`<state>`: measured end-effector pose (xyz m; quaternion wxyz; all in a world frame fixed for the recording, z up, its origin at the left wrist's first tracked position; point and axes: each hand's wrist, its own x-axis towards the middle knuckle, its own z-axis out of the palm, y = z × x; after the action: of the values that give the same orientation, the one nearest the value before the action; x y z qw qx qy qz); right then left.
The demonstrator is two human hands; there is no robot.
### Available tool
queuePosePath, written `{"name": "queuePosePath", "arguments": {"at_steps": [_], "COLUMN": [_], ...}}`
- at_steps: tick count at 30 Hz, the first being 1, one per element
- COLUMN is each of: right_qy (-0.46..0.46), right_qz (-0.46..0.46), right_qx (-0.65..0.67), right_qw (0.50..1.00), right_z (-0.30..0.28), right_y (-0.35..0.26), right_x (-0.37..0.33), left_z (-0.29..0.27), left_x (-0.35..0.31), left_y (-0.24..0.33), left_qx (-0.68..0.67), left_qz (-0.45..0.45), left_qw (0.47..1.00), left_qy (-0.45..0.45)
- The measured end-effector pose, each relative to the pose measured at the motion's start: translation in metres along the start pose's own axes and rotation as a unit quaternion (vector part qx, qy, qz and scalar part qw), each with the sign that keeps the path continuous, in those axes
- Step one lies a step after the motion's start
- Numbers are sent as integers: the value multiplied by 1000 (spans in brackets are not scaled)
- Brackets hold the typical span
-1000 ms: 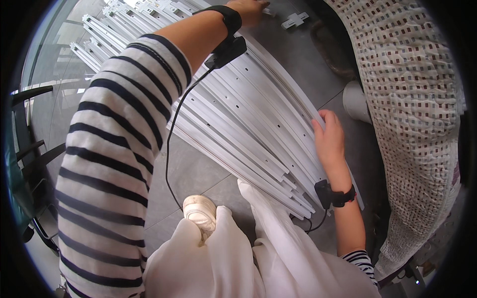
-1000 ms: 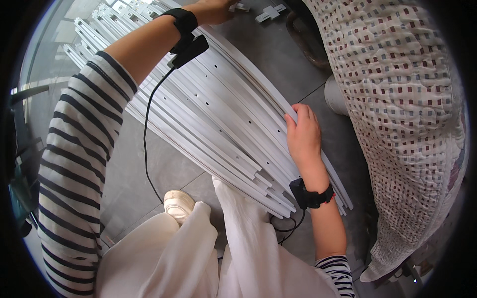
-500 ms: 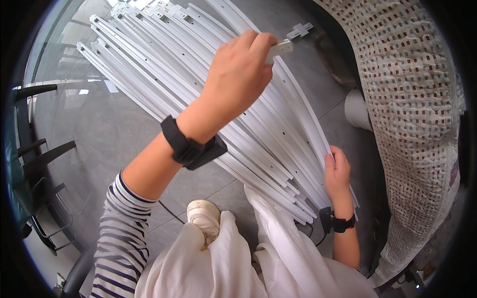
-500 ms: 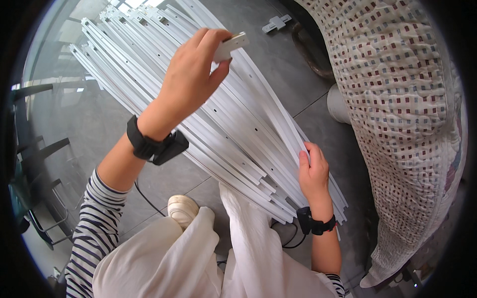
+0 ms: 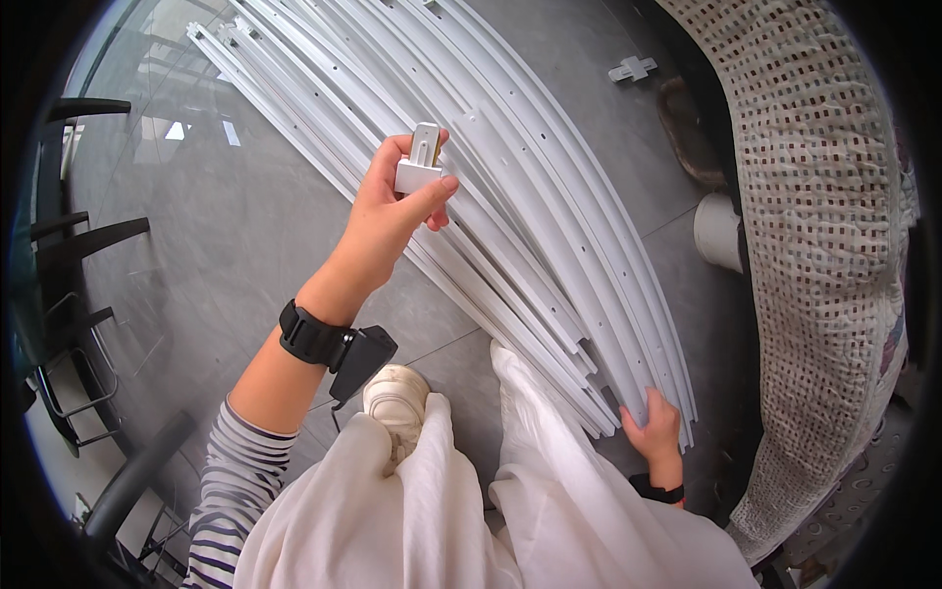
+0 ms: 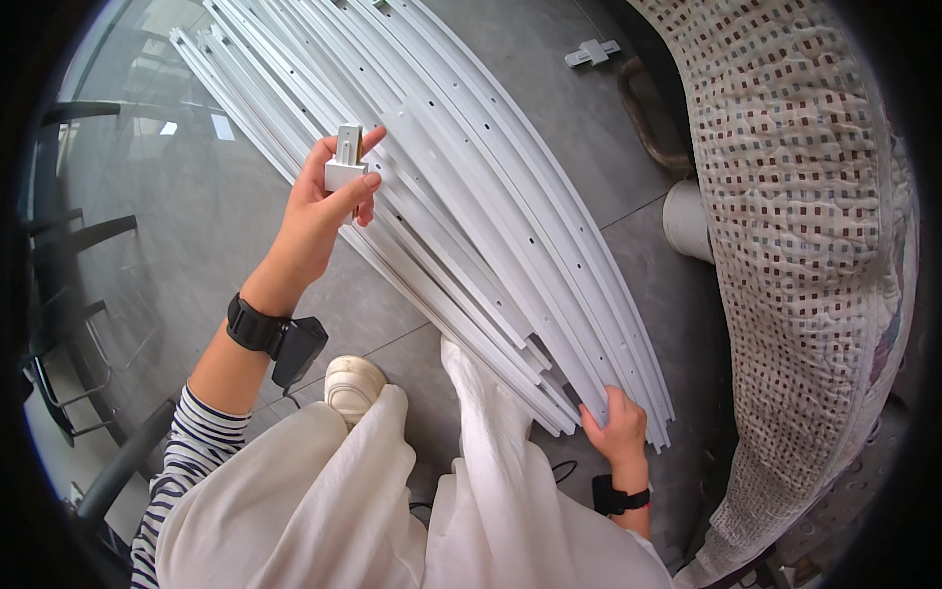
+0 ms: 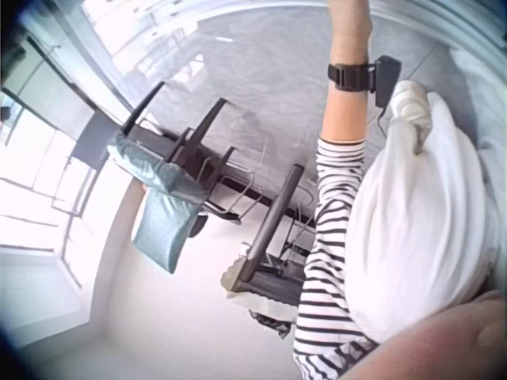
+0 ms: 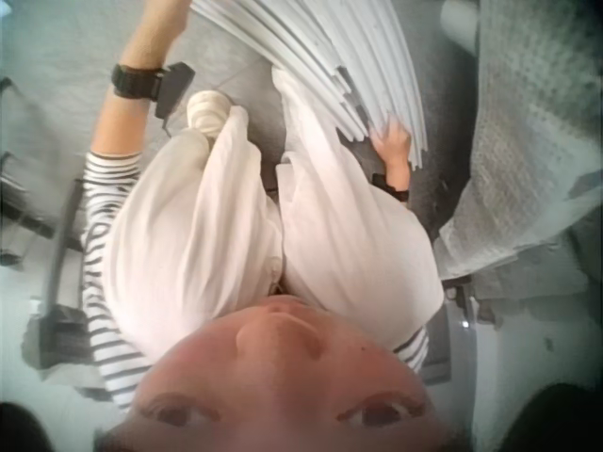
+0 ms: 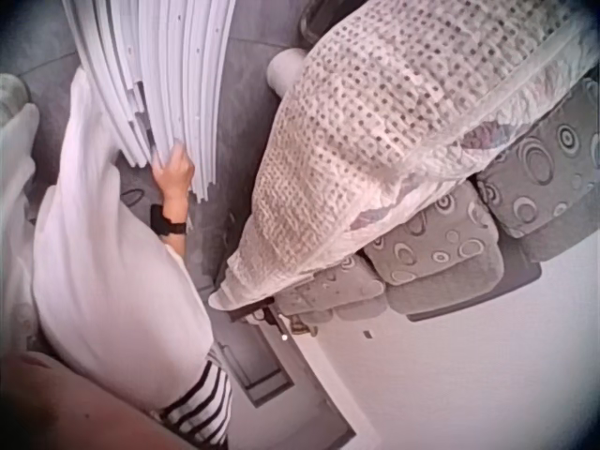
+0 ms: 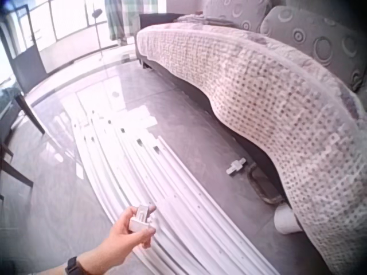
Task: The person assembles white window blinds by inserting small white plastic clips into the ends of long white slats. They handle the slats one at a time, aligning and pressing the clips into place, then stacking the completed slats on the floor.
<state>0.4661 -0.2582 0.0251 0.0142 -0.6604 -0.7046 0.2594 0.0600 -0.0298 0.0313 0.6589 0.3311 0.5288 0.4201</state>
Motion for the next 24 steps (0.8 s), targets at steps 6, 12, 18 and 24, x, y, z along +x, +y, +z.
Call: {"name": "queuePosePath", "arguments": {"at_steps": [6,12,18,24], "right_qy": [-21,-63,-41,-43], "right_qz": [0,18,-11,-25], "right_qx": [-19,52,193,230], "right_qw": [1000,996,980,972], "right_z": [-1,-20,-19,-5], "right_y": [7,-27,-106,-127], "right_x": [-6,13,85,90], "left_z": [14,18,37,30], "left_x": [-2,-12,-49,-54], "left_y": [-5,-6,-28,-25], "left_qx": [-42,12,133,194], "left_qz": [4,-12,-80,22], "left_qw": [999,999,978,954], "left_qy": [12,33,-141,-229]}}
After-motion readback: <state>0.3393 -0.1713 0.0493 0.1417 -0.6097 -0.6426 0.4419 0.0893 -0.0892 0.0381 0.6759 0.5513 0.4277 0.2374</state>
